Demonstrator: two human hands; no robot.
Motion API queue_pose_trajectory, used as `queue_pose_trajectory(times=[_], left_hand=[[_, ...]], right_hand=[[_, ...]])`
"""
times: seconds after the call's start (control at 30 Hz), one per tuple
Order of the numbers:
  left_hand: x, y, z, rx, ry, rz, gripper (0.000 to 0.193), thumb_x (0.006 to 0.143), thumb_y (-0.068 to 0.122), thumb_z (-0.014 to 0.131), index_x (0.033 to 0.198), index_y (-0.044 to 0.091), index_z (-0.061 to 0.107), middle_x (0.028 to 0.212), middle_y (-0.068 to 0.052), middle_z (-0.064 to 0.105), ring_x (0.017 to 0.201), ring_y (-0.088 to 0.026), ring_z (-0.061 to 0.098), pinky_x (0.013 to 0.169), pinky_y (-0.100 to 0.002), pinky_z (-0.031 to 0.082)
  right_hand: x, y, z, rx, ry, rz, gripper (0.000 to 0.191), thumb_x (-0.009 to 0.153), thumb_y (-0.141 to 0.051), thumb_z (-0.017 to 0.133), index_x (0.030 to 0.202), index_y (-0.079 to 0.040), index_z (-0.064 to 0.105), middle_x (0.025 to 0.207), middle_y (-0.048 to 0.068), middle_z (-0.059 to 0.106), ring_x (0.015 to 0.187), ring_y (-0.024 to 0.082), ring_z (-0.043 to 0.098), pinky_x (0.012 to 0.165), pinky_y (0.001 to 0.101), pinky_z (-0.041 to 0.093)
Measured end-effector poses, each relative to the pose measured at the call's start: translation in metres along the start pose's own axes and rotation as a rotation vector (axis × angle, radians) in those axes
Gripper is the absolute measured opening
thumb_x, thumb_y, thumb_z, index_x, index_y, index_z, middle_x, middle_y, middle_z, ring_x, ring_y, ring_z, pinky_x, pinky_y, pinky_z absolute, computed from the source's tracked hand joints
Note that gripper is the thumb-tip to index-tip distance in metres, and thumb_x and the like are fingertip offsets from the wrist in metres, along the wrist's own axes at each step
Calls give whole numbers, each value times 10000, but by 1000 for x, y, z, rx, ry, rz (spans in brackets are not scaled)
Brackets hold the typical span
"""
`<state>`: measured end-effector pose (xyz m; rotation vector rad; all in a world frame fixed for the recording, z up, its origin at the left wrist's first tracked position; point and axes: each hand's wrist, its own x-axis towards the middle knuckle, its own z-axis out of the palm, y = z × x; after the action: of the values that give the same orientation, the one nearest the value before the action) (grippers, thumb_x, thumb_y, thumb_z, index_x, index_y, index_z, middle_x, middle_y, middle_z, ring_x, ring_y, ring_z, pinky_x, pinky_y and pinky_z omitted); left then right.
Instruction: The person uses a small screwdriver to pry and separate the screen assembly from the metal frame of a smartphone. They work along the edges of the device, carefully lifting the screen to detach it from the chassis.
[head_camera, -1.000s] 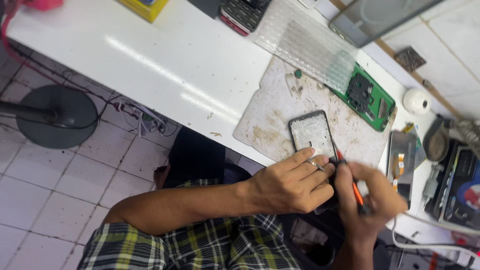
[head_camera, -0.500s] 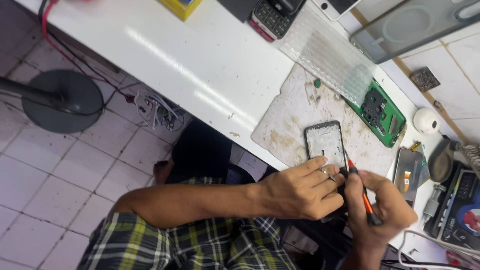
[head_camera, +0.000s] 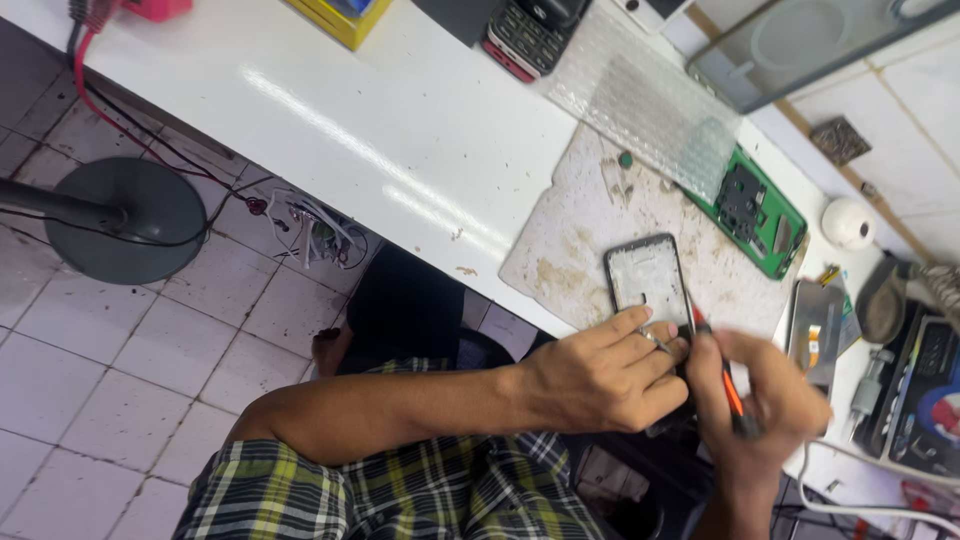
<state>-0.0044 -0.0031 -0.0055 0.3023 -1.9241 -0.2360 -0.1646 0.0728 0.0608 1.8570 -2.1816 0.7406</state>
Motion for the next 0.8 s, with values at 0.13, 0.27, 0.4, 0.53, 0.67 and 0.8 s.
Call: queue_pose_trajectory(times=[0.13, 0.27, 0.4, 0.53, 0.67, 0.8], left_hand=[[1, 0, -1, 26, -52, 3, 258, 999, 132, 656, 753, 86, 590, 878, -117, 742, 1025, -240, 761, 1032, -437, 586], [2, 1, -3, -7, -43, -3, 218, 974, 148, 648, 772, 83, 598, 904, -120, 747, 1025, -249, 755, 1020, -422, 583], [3, 1, -4, 39, -5, -16, 226, 974, 147, 643, 765, 80, 587, 938, -122, 758, 1042, -245, 754, 1021, -425, 578], [2, 0, -3, 8, -64, -1, 250, 987, 140, 647, 751, 82, 588, 872, -110, 737, 1032, -238, 762, 1025, -427, 585], [2, 1, -1, 32, 7, -22, 212, 998, 150, 630, 798, 85, 607, 958, -122, 761, 1045, -245, 755, 1028, -424, 576], [1, 1, -2, 10, -53, 0, 238, 1001, 130, 639, 773, 85, 590, 900, -129, 749, 1034, -244, 765, 1003, -417, 586]], right_hand=[[-5, 4, 0, 162, 10, 6, 116, 1030, -36, 773, 978, 49, 712, 882, 139, 750, 722, 118, 675, 697, 202, 510], [-3, 13, 6, 95, -6, -62, 129, 1013, -43, 782, 976, 54, 706, 901, 144, 751, 785, 132, 728, 743, 219, 546], [7, 13, 7, 182, -6, -8, 118, 1016, -43, 772, 974, 55, 721, 864, 139, 749, 705, 146, 694, 680, 231, 531], [8, 6, 1, 58, -22, -82, 138, 1025, -50, 789, 985, 54, 707, 928, 144, 756, 802, 162, 745, 746, 239, 557], [-6, 7, -5, 90, -16, -12, 102, 983, -40, 772, 994, 45, 718, 841, 135, 738, 698, 159, 702, 669, 235, 523], [-20, 12, -1, 87, 25, -16, 120, 1022, -35, 779, 999, 62, 714, 908, 145, 749, 758, 147, 717, 707, 225, 536]])
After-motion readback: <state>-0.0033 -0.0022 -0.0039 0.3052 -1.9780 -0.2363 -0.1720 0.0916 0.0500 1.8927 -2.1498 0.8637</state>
